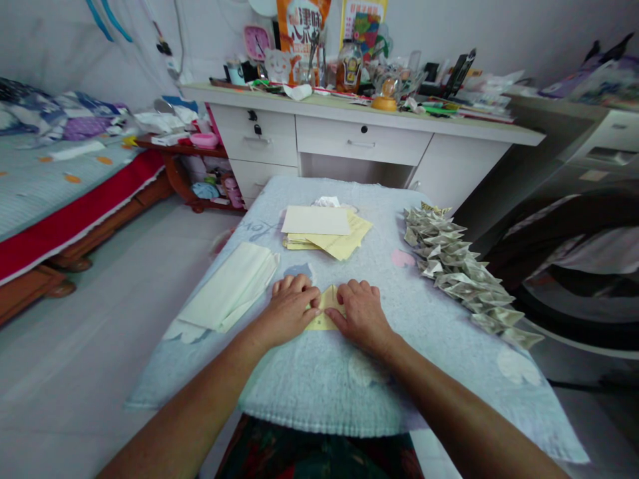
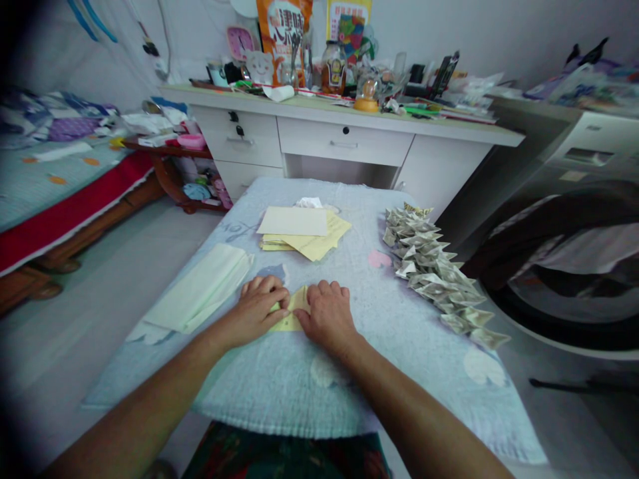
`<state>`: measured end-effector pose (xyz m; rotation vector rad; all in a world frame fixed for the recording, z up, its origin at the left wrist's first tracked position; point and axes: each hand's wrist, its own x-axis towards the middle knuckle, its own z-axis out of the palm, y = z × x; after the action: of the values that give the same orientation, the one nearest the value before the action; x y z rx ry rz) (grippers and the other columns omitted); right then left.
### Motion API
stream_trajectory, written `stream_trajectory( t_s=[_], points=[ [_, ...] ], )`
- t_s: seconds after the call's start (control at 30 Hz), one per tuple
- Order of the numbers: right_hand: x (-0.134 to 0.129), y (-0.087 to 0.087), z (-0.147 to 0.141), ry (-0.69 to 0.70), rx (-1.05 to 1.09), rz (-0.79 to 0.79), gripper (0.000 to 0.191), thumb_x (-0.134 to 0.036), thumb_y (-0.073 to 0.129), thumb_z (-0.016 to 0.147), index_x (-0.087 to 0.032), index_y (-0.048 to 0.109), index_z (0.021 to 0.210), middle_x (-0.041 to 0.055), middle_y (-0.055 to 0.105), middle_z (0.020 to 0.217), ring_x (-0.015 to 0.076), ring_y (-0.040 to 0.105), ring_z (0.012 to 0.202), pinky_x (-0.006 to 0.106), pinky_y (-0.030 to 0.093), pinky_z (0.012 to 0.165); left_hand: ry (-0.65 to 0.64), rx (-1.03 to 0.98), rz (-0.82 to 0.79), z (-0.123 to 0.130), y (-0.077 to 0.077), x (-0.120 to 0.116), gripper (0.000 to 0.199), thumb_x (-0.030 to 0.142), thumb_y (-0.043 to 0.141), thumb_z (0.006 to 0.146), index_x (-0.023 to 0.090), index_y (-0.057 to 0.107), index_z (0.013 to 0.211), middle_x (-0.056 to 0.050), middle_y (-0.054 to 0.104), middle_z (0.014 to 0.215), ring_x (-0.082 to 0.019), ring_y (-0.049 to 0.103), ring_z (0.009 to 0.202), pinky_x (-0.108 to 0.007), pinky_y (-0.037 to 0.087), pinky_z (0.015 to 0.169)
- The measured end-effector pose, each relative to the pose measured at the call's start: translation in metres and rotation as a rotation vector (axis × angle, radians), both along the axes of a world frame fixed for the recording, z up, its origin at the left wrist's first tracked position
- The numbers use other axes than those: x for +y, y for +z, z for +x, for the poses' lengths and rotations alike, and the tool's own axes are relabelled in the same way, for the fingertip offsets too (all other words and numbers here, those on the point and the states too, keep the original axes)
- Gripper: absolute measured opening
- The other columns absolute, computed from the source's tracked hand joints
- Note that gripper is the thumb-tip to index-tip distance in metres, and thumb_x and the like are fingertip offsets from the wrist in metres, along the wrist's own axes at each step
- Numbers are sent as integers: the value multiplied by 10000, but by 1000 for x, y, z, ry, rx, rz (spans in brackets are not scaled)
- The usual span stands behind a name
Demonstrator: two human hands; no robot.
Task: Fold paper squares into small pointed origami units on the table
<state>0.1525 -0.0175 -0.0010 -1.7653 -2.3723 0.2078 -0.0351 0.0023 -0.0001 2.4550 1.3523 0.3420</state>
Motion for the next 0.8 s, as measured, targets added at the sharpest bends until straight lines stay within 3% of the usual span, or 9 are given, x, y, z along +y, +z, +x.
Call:
stream_trajectory(
  t_s=[0.17, 0.43, 0.8],
  points=[
    [1, -1, 12, -62, 33, 12, 391, -525, 608, 792, -196, 535, 990, 108, 526, 1035, 279, 447, 942, 386, 315, 776, 9, 21, -47, -10, 2, 4, 26, 254, 562, 809, 244, 580, 825, -15, 503, 991, -223, 429, 957, -378, 315, 824],
    [6, -2, 45, -97, 51, -22, 524, -542, 672, 712, -219, 515, 1093, 96, 502, 1118, 290, 443, 1003, 414, 325, 828, -12, 16, -168, -16, 6, 6, 152, 204, 477, 824, 275, 588, 899, -16, 502, 1031, -232, 424, 1030, -388, 323, 879],
    [8, 11, 71, -46, 138, -157, 400, -313, 649, 737, -232, 504, 1100, 82, 487, 1184, 278, 427, 1071, 402, 328, 866, -26, 4, -211, -20, 7, 9, 205, 195, 451, 819, 289, 598, 927, -16, 503, 1048, -238, 409, 1071, -409, 319, 920]
  ],
)
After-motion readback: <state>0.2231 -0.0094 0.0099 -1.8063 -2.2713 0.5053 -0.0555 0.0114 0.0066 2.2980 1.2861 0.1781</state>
